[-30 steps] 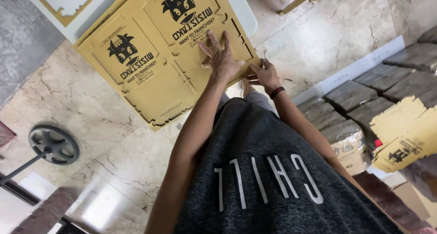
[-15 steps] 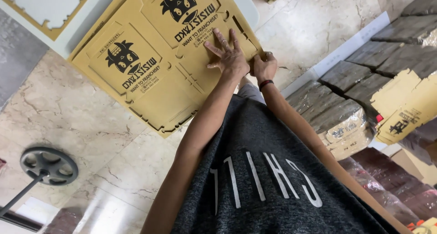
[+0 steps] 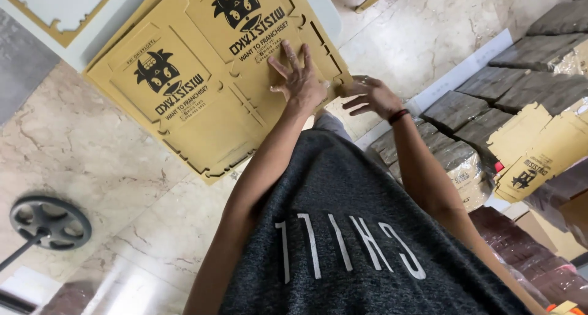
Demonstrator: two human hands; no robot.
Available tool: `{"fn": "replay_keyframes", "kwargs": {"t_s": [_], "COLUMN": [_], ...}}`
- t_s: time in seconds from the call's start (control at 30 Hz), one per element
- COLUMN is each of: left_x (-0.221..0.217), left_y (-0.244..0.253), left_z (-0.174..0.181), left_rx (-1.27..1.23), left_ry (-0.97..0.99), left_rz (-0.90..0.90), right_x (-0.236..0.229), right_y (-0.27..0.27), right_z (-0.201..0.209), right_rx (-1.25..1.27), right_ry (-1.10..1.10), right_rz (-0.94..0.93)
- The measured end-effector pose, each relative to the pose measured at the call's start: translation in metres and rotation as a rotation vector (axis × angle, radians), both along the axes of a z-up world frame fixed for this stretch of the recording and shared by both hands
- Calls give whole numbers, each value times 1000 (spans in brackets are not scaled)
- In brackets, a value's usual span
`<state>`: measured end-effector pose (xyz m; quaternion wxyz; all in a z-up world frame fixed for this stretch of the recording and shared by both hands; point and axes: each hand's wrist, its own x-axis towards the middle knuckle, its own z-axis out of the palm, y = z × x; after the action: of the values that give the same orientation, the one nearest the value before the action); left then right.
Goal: The person assembles flat cardboard boxes by folding the flaps and tucking the tabs into slots to form the box structure. They repeat this process for multiple boxes, stacking the finished ones on a table.
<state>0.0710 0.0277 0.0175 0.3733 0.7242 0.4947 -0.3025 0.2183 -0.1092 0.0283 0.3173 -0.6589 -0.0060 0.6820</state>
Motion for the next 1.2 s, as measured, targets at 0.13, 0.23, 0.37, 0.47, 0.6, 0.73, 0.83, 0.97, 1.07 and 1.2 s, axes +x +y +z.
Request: {"fn": "replay_keyframes", "kwargs": {"t_s": [0.13,0.23,0.37,0.47,0.6,0.73,0.83,0.97,1.07,1.2], "left_x": [15,26,35,42,43,46,37,16,-4,-34], "left_y": [-9,-22,-22,-19,-22,-21,-29,-23,-8,1], "left_z": [-11,-26,-28,-9,-2,9,4,-15,8,4], "left_rx": [128,152,128,104,130,247,250,241,184,196], "left_ry": [71,116,163,237,275,183,165,4,-175,-196], "left_rz": [3,57,97,24,-48,-23,-24,-7,9,-132], "right_x": [23,21,18,1,0,1,7,24,35,25], "right_y": [28,42,40,14,6,24,25,22,17,6], "right_z": [13,4,-27,-87,-98,-38,-23,-46,-42,-25], "right_rx": [-140,-108,8,163,463,628,504,287,160,85], "right_ry": [25,-18,-142,-605,-898,-340,-152,-15,24,110], "right_rz": [227,475,630,704,747,413,359,393,339,126]}}
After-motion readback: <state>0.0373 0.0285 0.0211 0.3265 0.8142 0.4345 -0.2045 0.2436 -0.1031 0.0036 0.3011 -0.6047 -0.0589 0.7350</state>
